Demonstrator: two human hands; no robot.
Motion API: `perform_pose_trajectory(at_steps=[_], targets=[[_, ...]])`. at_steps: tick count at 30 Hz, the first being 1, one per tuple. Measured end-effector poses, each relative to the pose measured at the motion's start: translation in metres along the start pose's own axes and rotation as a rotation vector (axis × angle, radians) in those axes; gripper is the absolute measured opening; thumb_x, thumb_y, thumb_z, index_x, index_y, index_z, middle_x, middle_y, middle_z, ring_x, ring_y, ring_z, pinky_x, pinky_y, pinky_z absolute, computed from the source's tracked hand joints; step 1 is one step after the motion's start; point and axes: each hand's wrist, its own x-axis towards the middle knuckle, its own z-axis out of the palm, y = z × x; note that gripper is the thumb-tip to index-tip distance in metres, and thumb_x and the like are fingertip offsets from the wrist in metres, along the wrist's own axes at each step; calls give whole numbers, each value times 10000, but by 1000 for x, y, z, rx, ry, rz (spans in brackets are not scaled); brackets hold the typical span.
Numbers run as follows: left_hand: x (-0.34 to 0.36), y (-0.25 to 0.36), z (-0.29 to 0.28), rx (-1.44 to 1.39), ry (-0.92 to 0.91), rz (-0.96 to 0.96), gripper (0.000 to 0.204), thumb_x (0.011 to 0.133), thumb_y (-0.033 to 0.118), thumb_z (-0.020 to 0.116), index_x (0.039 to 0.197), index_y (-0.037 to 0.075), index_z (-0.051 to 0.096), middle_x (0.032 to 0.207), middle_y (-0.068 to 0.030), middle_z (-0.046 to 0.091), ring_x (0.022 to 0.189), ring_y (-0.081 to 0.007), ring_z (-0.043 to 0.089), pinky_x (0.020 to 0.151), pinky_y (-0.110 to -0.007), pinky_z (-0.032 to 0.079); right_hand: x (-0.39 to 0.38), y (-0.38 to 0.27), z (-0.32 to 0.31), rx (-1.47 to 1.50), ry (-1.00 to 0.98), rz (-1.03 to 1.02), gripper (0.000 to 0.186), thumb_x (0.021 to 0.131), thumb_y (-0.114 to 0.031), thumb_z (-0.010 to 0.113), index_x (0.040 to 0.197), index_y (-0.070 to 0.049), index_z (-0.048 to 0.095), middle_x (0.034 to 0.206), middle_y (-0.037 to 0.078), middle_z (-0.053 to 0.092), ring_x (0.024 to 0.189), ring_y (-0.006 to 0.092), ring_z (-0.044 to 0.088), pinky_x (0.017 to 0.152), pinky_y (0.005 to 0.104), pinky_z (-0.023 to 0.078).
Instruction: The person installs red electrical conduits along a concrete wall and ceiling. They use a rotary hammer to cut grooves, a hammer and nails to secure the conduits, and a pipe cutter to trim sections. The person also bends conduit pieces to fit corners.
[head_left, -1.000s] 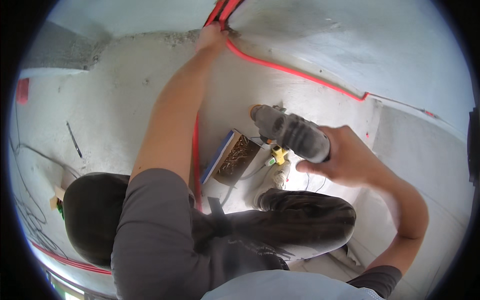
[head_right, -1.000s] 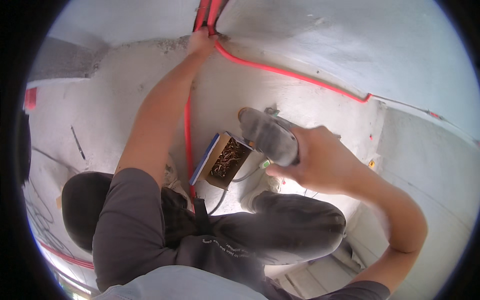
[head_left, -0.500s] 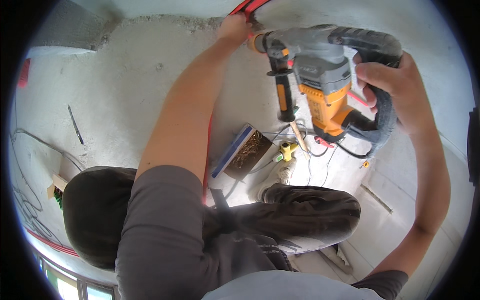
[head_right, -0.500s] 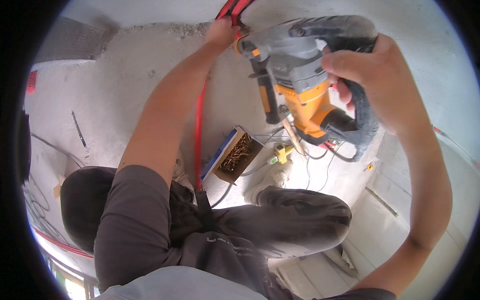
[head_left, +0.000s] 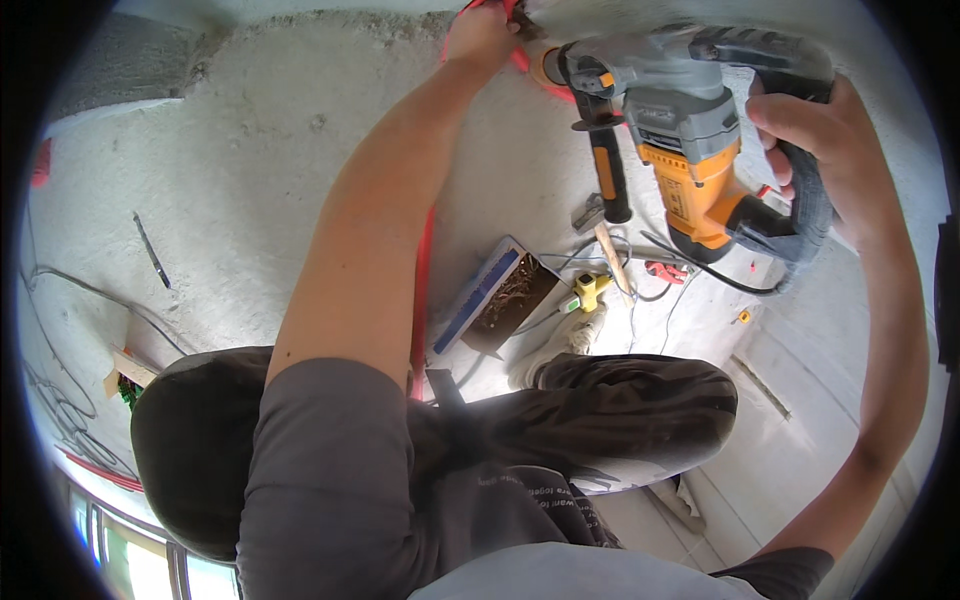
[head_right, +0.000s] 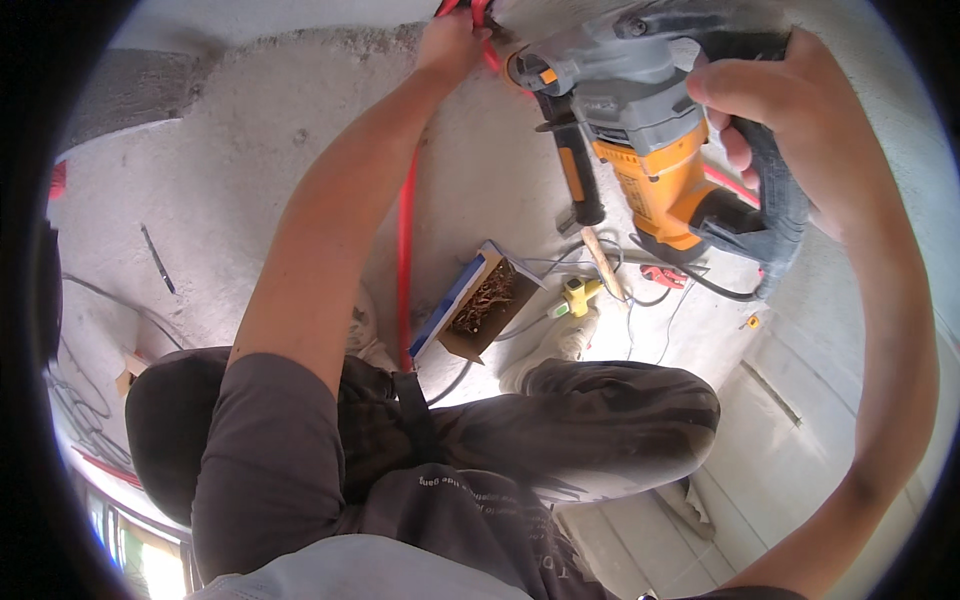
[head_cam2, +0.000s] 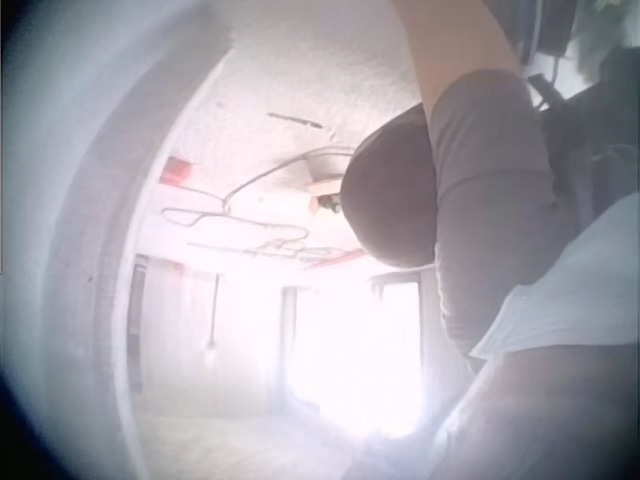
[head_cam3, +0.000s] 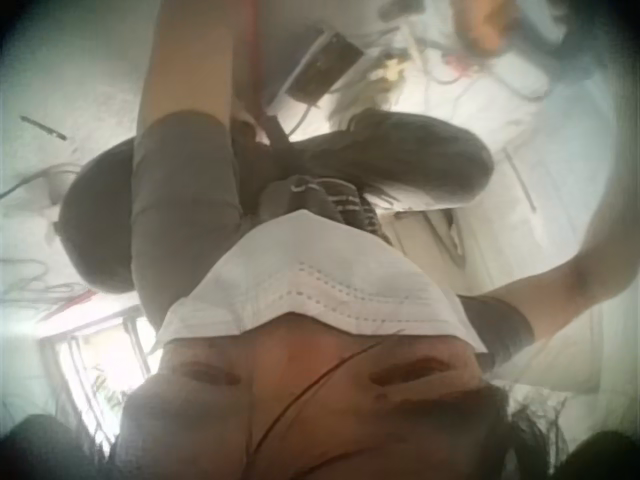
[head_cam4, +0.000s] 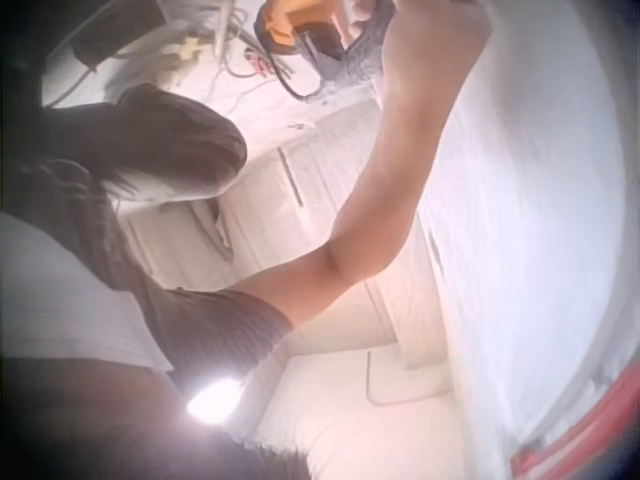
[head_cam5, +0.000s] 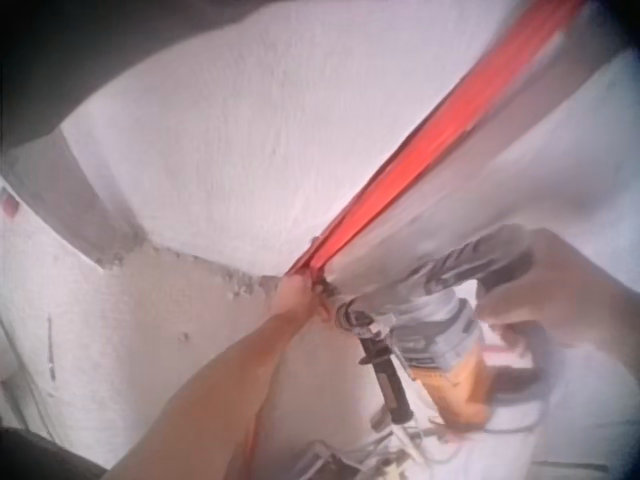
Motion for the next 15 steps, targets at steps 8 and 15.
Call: perform_pose_trajectory(at_steps=[8, 15], targets=[[25, -46, 28, 182, 229, 183, 287, 867, 261, 754, 927, -6, 671, 961, -238, 708, 943, -431, 679, 827, -504, 546, 25, -32, -13, 52, -36, -30, 203, 805, -84, 722, 945, 32, 633, 702, 122, 638, 543, 181, 597, 505, 313, 474], [21, -42, 24, 195, 233, 163, 277, 862, 254, 754, 940, -1, 680, 974, -232, 712, 954, -421, 683, 842, -501, 543, 32, -49, -13, 228, -148, 6, 244, 777, 57, 672, 1013, 73, 610, 715, 126, 653, 527, 188, 597, 502, 314, 475]])
